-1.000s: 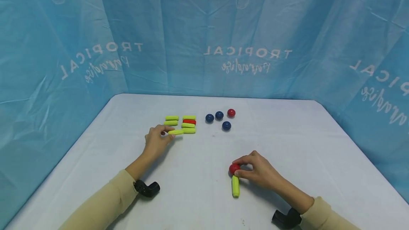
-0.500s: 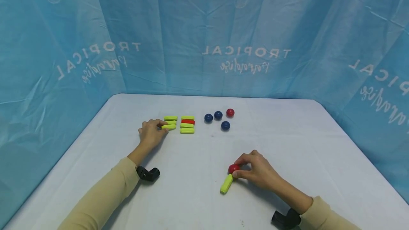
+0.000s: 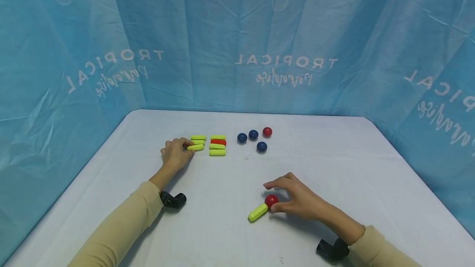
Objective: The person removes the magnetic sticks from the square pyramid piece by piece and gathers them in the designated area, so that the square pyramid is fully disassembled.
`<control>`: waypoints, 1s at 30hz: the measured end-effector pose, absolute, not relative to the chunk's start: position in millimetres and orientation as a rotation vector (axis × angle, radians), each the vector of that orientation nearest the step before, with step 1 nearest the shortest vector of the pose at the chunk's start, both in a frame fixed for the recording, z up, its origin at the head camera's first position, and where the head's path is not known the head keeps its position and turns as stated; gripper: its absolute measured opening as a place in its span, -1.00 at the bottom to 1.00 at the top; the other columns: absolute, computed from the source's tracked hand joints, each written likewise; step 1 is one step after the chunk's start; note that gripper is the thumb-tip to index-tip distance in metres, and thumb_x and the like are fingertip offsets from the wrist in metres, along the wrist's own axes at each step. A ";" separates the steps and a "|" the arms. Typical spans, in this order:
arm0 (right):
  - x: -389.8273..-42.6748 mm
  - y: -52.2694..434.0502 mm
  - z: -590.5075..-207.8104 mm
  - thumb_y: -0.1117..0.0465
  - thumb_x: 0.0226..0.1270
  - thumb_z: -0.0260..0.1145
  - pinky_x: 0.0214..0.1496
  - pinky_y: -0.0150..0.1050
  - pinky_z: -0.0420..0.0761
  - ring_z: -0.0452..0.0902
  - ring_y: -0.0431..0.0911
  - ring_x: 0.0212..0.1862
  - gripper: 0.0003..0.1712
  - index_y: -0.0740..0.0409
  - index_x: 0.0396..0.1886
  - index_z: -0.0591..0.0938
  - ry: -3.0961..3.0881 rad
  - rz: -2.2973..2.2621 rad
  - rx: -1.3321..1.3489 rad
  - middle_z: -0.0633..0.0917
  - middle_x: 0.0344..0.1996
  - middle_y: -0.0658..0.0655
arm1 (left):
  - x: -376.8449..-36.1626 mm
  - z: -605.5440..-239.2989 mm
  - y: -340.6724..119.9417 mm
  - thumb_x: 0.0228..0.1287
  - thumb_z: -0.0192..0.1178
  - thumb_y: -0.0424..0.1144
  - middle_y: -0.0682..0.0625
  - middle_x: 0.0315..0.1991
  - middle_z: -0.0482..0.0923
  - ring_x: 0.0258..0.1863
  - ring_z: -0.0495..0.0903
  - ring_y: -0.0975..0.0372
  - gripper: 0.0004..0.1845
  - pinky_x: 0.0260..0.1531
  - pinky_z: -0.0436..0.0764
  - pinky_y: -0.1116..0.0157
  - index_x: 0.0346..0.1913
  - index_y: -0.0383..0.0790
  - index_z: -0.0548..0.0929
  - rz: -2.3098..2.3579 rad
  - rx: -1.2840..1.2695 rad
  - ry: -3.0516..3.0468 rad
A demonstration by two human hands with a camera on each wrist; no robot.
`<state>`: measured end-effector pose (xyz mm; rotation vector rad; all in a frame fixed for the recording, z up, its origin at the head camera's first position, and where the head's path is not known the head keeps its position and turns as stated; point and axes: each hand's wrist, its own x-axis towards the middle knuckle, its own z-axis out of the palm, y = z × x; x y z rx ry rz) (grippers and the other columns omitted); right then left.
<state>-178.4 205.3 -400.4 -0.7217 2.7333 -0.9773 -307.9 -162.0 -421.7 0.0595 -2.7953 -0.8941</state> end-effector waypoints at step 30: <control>-170.1 206.0 -415.8 -0.12 -0.03 0.45 -0.12 -0.32 0.44 0.39 -0.24 -0.17 -0.57 -0.18 -0.10 0.66 2.859 -1.051 -0.679 0.64 -0.24 -0.27 | -173.5 -406.4 -60.9 0.07 0.36 -0.16 0.11 -0.15 0.65 -0.10 0.42 0.22 -0.66 -0.05 0.23 0.18 -0.03 -0.05 0.66 -1.255 -0.694 -2.792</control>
